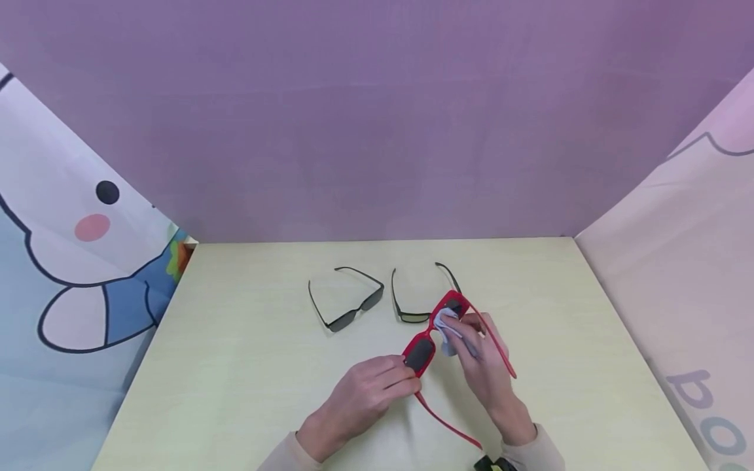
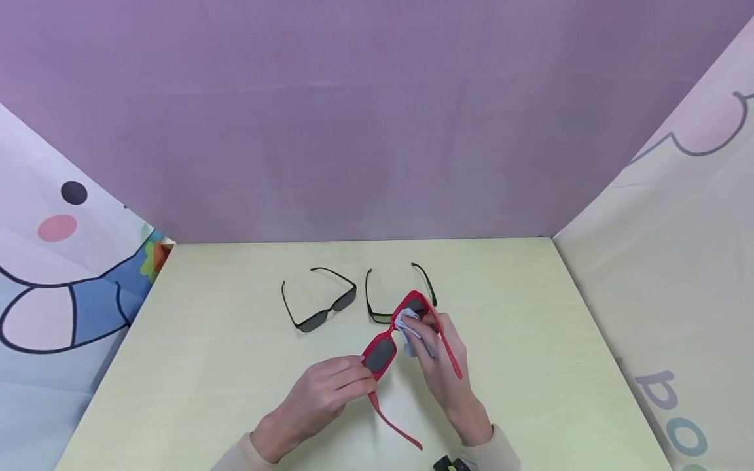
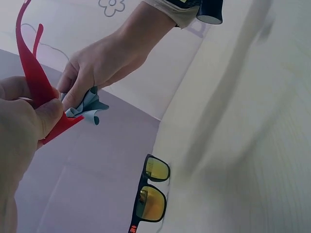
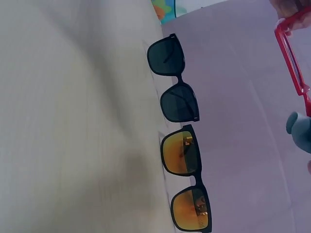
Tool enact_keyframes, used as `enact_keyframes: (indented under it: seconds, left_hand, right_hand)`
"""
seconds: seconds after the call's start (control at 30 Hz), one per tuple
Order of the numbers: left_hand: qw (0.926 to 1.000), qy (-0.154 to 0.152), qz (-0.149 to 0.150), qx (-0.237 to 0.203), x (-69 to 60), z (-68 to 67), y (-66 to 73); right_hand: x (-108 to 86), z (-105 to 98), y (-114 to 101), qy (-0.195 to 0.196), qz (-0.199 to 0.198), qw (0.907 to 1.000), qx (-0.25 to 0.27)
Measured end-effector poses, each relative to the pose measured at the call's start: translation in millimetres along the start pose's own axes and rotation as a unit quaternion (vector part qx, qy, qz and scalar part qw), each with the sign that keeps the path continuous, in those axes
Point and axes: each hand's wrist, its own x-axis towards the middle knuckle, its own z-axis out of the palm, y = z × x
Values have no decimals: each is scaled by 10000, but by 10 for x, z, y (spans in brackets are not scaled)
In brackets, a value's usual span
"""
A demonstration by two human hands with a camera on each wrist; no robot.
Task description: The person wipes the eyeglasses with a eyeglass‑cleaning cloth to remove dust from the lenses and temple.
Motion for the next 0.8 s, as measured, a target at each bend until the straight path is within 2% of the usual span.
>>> enact_keyframes:
  seconds: [0.23, 0.3, 0.47, 0.53, 0.63, 0.73, 0.8]
  left_hand:
    - [9998, 79, 164, -18, -13, 10, 1]
    - [9998, 63, 161, -29, -12, 9, 0]
    - [10000, -17, 67, 7, -6, -3, -1]
    - [10000, -8, 74, 18, -8, -3, -3]
    - [9999, 34, 123, -39, -13, 5, -2]
    - [9998, 65, 169, -99, -17, 13, 3]
    - [9998, 66, 184, -104, -16, 12, 7]
  right_hand:
    - [37, 26, 61, 802, 302, 9963, -116]
    - [19, 36, 59, 750, 326, 9966, 33]
    - [-55, 58, 15, 127, 172, 9993, 306]
    - [-67, 58, 7, 25, 154, 9996, 247]
    - [-49, 47, 34, 263, 135, 9995, 65]
    - [-19, 30, 73, 657, 321, 9973, -9]
    - [-12, 24, 87, 755, 276, 9968, 41]
